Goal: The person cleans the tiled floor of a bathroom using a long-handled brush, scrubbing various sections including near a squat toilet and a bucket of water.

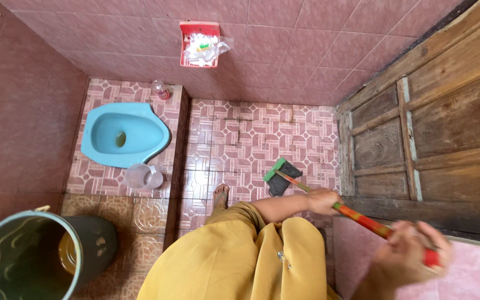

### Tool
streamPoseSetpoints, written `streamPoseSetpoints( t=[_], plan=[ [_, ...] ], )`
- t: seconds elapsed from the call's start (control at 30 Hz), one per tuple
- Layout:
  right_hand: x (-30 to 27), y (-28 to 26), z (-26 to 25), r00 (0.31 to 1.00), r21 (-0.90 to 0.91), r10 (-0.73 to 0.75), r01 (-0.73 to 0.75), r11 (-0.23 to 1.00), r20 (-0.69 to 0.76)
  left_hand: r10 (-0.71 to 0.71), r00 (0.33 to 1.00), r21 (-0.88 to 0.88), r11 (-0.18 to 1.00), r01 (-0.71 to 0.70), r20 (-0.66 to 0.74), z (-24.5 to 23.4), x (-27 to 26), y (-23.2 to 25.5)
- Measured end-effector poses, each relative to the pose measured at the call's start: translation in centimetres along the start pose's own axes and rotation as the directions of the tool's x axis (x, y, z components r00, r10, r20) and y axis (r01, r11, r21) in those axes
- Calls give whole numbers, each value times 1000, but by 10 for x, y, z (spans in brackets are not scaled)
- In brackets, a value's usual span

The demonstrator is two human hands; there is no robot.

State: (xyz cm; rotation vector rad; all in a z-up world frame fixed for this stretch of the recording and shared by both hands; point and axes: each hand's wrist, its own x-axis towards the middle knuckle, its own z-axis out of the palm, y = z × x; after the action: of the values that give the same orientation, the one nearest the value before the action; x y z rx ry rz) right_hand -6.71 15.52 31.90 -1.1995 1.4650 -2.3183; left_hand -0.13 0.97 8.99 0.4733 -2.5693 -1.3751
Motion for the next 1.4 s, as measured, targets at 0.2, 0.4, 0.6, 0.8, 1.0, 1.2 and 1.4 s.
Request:
streamPoseSetpoints(
  t=[0.2, 0.4, 0.6, 0.8, 1.0, 1.2, 1.4],
  plan=[
    [-44, 67, 57, 973, 149, 226, -218, 965, -40, -163, 983, 29, 987, 161, 79, -46, -49, -87],
    [-73, 98, 102, 948, 209, 298, -315, 926, 108, -308, 944, 213, 936, 279, 120, -95, -83, -154],
    [-85, 126, 163, 891, 280, 411, -452, 847, 195, -330, 944, 320, 896, 308, 14, -170, -129, -204],
    [-89, 140, 209, 868, 321, 394, -482, 816, 301, -355, 934, 405, 850, 336, -30, -230, -151, -239],
    [-71, 138, 234, 867, 283, 394, -478, 832, 306, -337, 935, 457, 818, 351, -114, -257, -153, -250],
    [-70, 143, 226, 867, 233, 319, -424, 875, 383, -434, 889, 406, 793, 455, -147, -228, -139, -246],
    [-63, 142, 180, 872, 127, 356, -417, 900, 335, -482, 865, 296, 813, 502, -141, -160, -108, -220]
  ],
)
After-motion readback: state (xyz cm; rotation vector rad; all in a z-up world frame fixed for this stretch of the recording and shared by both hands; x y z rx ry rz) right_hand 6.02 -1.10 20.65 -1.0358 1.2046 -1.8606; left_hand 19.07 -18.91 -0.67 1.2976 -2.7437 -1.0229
